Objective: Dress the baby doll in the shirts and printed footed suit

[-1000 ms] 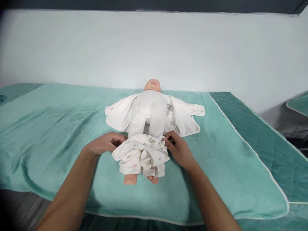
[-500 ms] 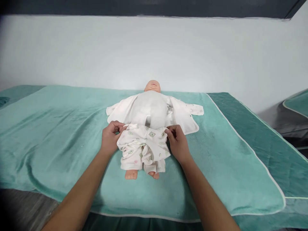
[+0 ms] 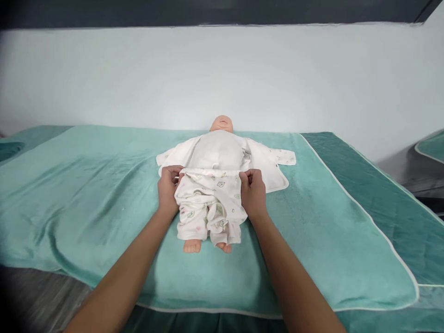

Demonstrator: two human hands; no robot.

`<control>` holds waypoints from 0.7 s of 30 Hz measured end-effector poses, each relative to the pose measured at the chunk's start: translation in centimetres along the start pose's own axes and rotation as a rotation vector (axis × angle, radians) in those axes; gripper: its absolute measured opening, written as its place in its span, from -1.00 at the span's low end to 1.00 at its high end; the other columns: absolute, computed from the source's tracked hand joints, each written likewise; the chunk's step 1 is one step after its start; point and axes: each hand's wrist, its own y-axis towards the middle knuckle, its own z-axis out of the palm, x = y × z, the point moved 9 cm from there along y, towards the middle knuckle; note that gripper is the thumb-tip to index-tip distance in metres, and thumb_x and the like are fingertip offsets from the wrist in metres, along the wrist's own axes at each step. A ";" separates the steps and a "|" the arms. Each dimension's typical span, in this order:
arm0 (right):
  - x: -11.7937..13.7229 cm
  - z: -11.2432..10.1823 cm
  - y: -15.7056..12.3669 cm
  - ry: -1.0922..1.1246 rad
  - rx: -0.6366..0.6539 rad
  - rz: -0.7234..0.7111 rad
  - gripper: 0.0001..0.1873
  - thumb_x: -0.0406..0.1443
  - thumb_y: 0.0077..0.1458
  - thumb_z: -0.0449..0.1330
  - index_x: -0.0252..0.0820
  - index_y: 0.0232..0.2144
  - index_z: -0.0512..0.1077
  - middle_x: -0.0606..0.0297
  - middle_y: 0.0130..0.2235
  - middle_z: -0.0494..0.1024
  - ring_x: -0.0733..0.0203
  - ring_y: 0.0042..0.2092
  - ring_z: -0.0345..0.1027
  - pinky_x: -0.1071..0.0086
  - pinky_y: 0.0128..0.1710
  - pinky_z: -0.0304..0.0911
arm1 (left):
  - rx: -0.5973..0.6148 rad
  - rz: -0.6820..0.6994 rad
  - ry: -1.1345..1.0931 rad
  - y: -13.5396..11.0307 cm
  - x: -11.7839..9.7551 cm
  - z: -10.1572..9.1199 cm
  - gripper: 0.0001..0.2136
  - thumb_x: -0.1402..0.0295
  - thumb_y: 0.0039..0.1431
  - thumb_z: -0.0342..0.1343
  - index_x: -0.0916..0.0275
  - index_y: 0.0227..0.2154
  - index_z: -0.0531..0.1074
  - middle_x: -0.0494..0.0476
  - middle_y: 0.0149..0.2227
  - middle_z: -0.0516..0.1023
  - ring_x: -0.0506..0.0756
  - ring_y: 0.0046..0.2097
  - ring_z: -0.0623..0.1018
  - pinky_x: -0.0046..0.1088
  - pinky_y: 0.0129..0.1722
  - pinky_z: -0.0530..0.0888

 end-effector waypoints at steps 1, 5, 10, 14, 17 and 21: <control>0.0 0.2 0.2 -0.020 -0.004 -0.001 -0.77 -0.08 0.24 0.10 -0.06 -0.32 0.22 0.36 -0.39 0.38 0.17 -0.34 0.23 0.30 -0.28 0.14 | 0.015 -0.037 -0.024 0.2 0.5 0.4 -0.89 0.33 0.16 0.11 0.13 -0.25 0.35 0.06 -0.20 0.51 0.06 -0.19 0.50 -0.47 -0.23 0.39; -0.2 1.2 0.7 -0.022 0.094 0.000 -0.78 -0.10 0.23 0.09 -0.08 -0.36 0.24 0.36 -0.40 0.40 0.18 -0.33 0.24 0.30 -0.26 0.15 | 0.149 -0.199 -0.150 0.8 2.5 1.9 -0.81 0.36 0.04 0.19 0.17 -0.26 0.38 0.02 -0.23 0.51 0.01 -0.28 0.48 -0.50 -0.25 0.37; -1.0 2.0 0.1 0.149 0.338 0.050 -0.83 -0.15 0.18 0.12 -0.11 -0.26 0.35 0.39 -0.39 0.43 0.22 -0.33 0.29 0.34 -0.27 0.23 | 0.381 -0.393 -0.368 -0.1 3.2 2.8 -0.70 0.29 -0.01 0.29 0.20 -0.19 0.45 0.01 -0.25 0.55 -0.01 -0.31 0.48 -0.54 -0.32 0.37; -0.1 3.0 -1.0 0.251 0.630 0.029 -0.73 -0.24 0.05 0.25 -0.14 -0.16 0.44 0.30 -0.19 0.57 0.18 -0.19 0.40 0.30 -0.16 0.32 | 0.552 -0.568 -0.476 -1.6 3.5 3.4 -0.62 0.28 -0.02 0.33 0.21 -0.10 0.47 0.03 -0.31 0.59 -0.01 -0.38 0.51 -0.53 -0.37 0.41; 0.4 3.4 -1.4 0.229 0.732 0.062 -0.72 -0.25 0.00 0.28 -0.17 -0.18 0.51 0.28 -0.20 0.61 0.10 -0.16 0.45 0.25 -0.13 0.36 | 0.634 -0.587 -0.517 -2.0 3.3 3.8 -0.57 0.40 -0.06 0.34 0.24 -0.06 0.51 0.12 -0.22 0.64 0.05 -0.28 0.59 -0.47 -0.27 0.49; 0.7 4.2 -0.8 0.239 0.760 0.093 -0.75 -0.23 -0.02 0.29 -0.15 -0.23 0.58 0.32 -0.30 0.65 0.01 -0.16 0.49 0.14 -0.07 0.39 | 0.743 -0.580 -0.591 -2.5 2.8 4.8 -0.52 0.50 -0.08 0.33 0.25 0.00 0.53 0.22 -0.12 0.67 0.18 -0.09 0.62 -0.35 -0.10 0.54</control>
